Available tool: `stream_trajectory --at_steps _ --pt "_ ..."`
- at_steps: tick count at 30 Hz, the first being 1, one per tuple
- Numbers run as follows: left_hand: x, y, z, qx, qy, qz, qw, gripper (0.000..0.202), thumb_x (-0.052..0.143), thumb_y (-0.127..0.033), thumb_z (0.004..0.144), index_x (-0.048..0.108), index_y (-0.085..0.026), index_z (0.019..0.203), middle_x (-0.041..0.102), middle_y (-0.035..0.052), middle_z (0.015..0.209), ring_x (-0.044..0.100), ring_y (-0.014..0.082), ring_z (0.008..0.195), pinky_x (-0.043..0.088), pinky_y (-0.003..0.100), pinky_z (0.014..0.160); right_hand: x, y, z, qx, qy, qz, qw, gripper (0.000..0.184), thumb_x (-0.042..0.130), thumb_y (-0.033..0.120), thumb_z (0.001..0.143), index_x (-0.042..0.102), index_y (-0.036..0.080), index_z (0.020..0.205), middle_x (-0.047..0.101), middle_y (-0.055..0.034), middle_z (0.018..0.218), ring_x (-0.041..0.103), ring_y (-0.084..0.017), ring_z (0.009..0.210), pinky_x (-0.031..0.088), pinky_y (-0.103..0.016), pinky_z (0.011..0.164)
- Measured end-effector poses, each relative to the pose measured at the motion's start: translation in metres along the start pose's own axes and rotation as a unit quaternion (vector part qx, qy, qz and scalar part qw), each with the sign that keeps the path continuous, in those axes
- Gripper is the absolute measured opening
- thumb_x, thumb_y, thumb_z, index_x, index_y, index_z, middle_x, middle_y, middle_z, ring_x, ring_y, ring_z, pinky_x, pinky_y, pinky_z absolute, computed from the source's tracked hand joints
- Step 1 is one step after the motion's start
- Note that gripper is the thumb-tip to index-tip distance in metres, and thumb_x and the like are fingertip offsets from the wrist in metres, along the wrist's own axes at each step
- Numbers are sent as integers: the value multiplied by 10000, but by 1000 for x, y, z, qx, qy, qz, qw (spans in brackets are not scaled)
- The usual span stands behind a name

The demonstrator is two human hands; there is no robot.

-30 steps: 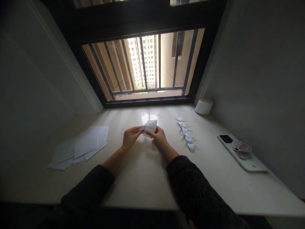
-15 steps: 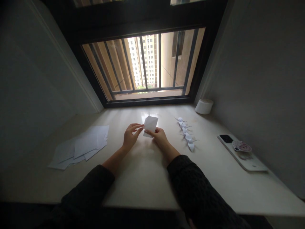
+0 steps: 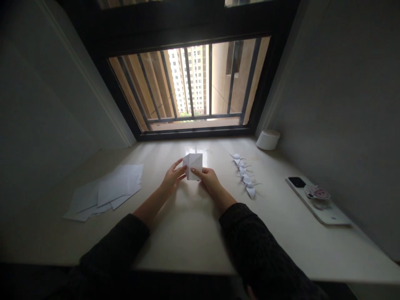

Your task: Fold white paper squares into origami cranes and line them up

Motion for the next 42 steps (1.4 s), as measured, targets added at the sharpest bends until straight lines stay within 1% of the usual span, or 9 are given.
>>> stream_trajectory --at_steps 6,11,15,21,25,30,34,38,42 --pt "-6 4 4 20 -17 53 998 764 797 -409 577 496 -198 1246 669 88 912 641 173 804 477 264 689 4 4 -4 11 11 3 1000 413 772 482 572 742 145 809 721 -80 801 646 -226 748 479 -338 740" --pt "-8 7 6 35 -31 52 998 763 793 -433 575 508 -179 1236 669 85 877 642 175 782 489 268 666 4 2 -3 13 19 13 1000 374 779 439 590 743 141 814 724 -88 815 649 -215 736 479 -335 749" --pt "-7 6 4 48 -39 54 997 773 794 -429 579 500 -162 1242 670 86 875 640 169 757 490 260 646 5 3 -5 9 22 25 999 387 787 449 573 740 145 807 723 -84 780 656 -224 738 488 -345 745" --pt "-3 3 0 61 -41 47 996 822 791 -399 602 429 -159 1301 678 105 913 651 175 765 505 267 668 6 4 -7 20 10 4 1000 404 776 470 576 736 147 815 720 -82 767 660 -245 775 497 -353 737" --pt "-3 3 0 72 -36 64 995 822 769 -406 630 404 -164 1326 681 87 874 649 173 757 506 263 662 6 5 -7 16 6 4 1000 368 773 466 580 732 156 775 716 -73 762 653 -224 737 487 -336 713" --pt "-3 3 1 99 -8 129 987 730 717 -415 687 450 -152 1314 689 49 792 639 159 733 498 267 684 1 6 -3 2 -31 -11 999 373 775 488 551 723 163 727 698 -49 702 608 -174 635 457 -294 618" --pt "-2 3 1 131 -4 192 973 609 731 -350 681 553 -168 1234 702 41 777 647 170 754 490 276 718 -6 5 0 -18 -72 -19 997 387 780 493 533 713 156 711 683 -47 693 568 -151 602 428 -274 569" --pt "1 1 -4 152 -6 252 956 380 734 -334 674 693 -206 1030 714 36 796 651 197 779 491 285 701 -10 8 -1 -42 -105 -25 993 393 775 495 544 718 158 738 689 -52 712 571 -156 613 437 -286 590" --pt "1 -4 -8 173 -31 296 939 287 694 -382 708 728 -230 949 711 28 804 640 190 758 482 271 680 -7 11 -5 -54 -116 -28 991 418 781 494 532 725 163 782 709 -67 783 615 -201 702 472 -318 650"
Point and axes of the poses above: each hand's wrist, its own z-axis towards the middle knuckle, its own x-axis out of the palm, y = z × x, the point moved 4 cm from there along z, towards the middle knuckle
